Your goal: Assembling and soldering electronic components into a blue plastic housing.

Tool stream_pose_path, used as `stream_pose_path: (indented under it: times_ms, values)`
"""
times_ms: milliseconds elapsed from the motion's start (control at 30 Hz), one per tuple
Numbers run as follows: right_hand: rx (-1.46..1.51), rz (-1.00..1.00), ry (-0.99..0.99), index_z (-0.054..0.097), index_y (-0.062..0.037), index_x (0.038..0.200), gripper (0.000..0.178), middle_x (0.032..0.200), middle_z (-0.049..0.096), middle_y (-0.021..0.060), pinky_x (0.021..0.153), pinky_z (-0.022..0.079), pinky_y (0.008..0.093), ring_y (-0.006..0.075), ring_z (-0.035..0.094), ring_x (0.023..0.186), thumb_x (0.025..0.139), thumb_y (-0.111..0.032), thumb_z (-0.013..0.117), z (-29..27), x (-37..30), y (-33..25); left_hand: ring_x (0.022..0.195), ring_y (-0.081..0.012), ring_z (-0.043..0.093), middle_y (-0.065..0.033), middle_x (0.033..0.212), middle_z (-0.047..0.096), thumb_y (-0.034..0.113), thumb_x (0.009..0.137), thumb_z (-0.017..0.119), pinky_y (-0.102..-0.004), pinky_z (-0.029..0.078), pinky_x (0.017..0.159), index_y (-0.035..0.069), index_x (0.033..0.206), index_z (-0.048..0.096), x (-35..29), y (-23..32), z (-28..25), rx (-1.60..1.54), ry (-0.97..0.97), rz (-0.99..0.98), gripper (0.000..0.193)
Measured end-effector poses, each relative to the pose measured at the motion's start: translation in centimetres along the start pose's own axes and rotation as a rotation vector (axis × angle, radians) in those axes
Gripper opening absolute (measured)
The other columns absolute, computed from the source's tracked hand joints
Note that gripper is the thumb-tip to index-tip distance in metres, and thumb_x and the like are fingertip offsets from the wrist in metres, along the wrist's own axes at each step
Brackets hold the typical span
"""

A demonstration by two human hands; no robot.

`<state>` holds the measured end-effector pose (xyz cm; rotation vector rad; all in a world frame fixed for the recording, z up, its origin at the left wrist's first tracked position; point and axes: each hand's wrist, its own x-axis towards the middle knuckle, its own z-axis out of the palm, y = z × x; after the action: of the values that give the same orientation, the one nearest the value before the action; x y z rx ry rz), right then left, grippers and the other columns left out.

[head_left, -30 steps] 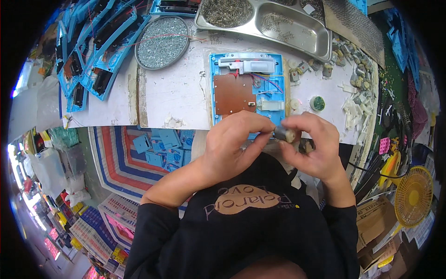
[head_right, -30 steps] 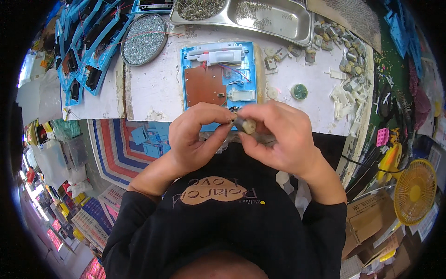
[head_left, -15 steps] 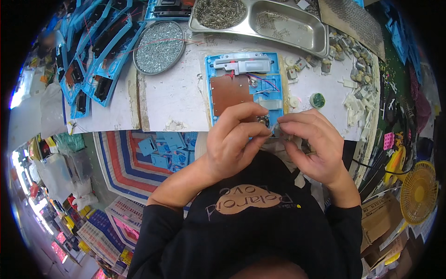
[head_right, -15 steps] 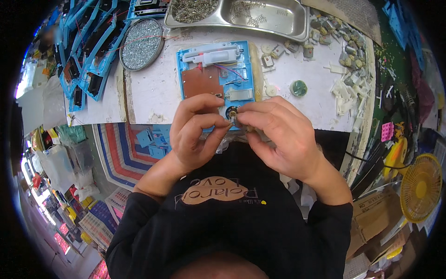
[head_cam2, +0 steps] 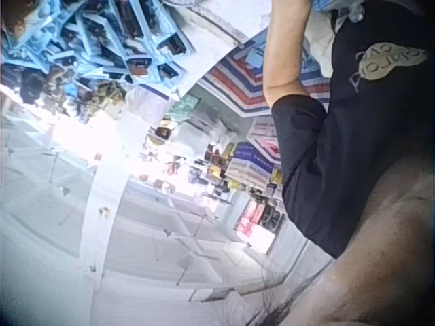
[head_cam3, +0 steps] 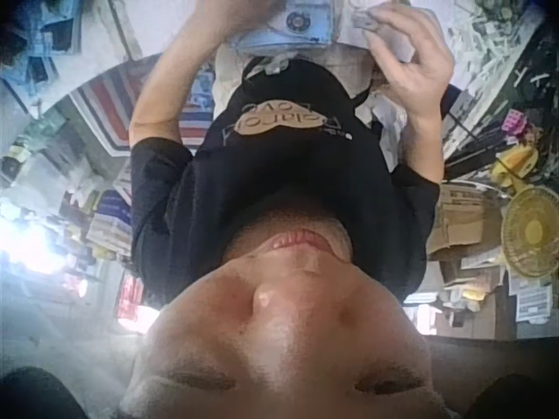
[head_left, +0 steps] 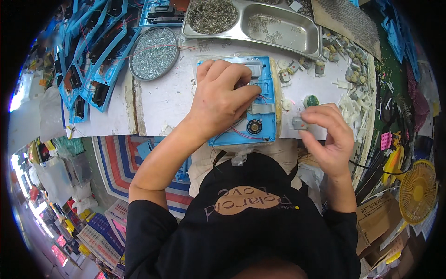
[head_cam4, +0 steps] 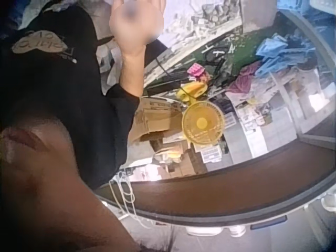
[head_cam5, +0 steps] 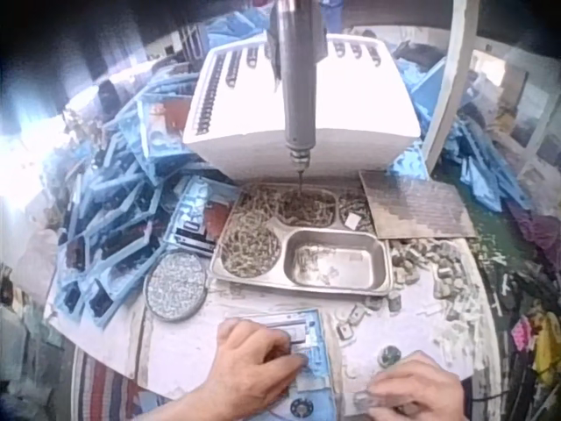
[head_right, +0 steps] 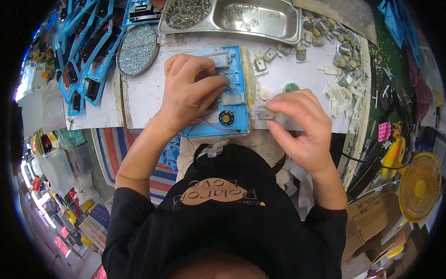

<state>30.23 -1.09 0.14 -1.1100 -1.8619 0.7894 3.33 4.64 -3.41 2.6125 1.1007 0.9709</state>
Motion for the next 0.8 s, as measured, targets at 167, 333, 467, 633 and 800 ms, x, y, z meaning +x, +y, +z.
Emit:
stream_pose_path:
  times_ms: [167,333,467,633,800]
  values:
    - [0.051,0.131,-0.044,0.073,-0.0008,0.104,0.03,0.098,0.073,0.0111,0.079,0.052,0.0338,0.0229,0.066,0.089,0.074,0.003,0.078,-0.3,0.8,0.8,0.085,-0.022,0.061,-0.0036,0.093,0.062,0.004,0.074,0.08,-0.0356,0.046,0.083,0.009,0.095,0.076,-2.0,-0.1,-2.1,-0.112,0.032,-0.119,0.022]
    - [0.138,0.145,-0.201,0.073,-0.0006,0.105,0.03,0.095,0.072,0.0091,0.081,0.051,0.033,0.0223,0.065,0.087,0.076,-0.003,0.079,1.8,3.7,2.1,0.088,-0.0252,0.06,-0.0054,0.093,0.063,-0.001,0.074,0.078,-0.0372,0.047,0.08,0.009,0.097,0.078,-6.2,0.4,-1.5,-0.291,0.219,-0.473,0.025]
    - [0.013,0.003,-0.247,0.075,-0.0059,0.103,0.032,0.11,0.07,0.0077,0.095,0.046,0.039,0.0271,0.059,0.106,0.072,-0.006,0.082,2.5,5.1,2.7,0.086,-0.0239,0.059,-0.0046,0.092,0.063,-0.001,0.073,0.078,-0.0361,0.045,0.081,0.009,0.098,0.077,-6.3,0.8,-1.0,-0.236,0.231,-0.402,0.027]
    - [-0.084,-0.023,-0.291,0.076,-0.0071,0.101,0.031,0.115,0.067,0.0069,0.097,0.044,0.04,0.0285,0.054,0.108,0.071,-0.008,0.083,2.7,5.7,2.7,0.084,-0.0225,0.058,-0.0032,0.092,0.063,0.001,0.07,0.079,-0.037,0.042,0.079,0.01,0.099,0.077,-6.4,0.5,-1.0,-0.227,0.249,-0.331,0.031]
    - [-0.127,0.013,-0.343,0.076,-0.0076,0.099,0.031,0.112,0.065,0.0064,0.097,0.042,0.0405,0.0291,0.052,0.107,0.07,-0.009,0.084,2.7,6.2,2.7,0.083,-0.0221,0.058,-0.0029,0.092,0.063,0.001,0.067,0.08,-0.0377,0.041,0.078,0.01,0.1,0.077,-6.3,0.4,-1.1,-0.243,0.232,-0.312,0.034]
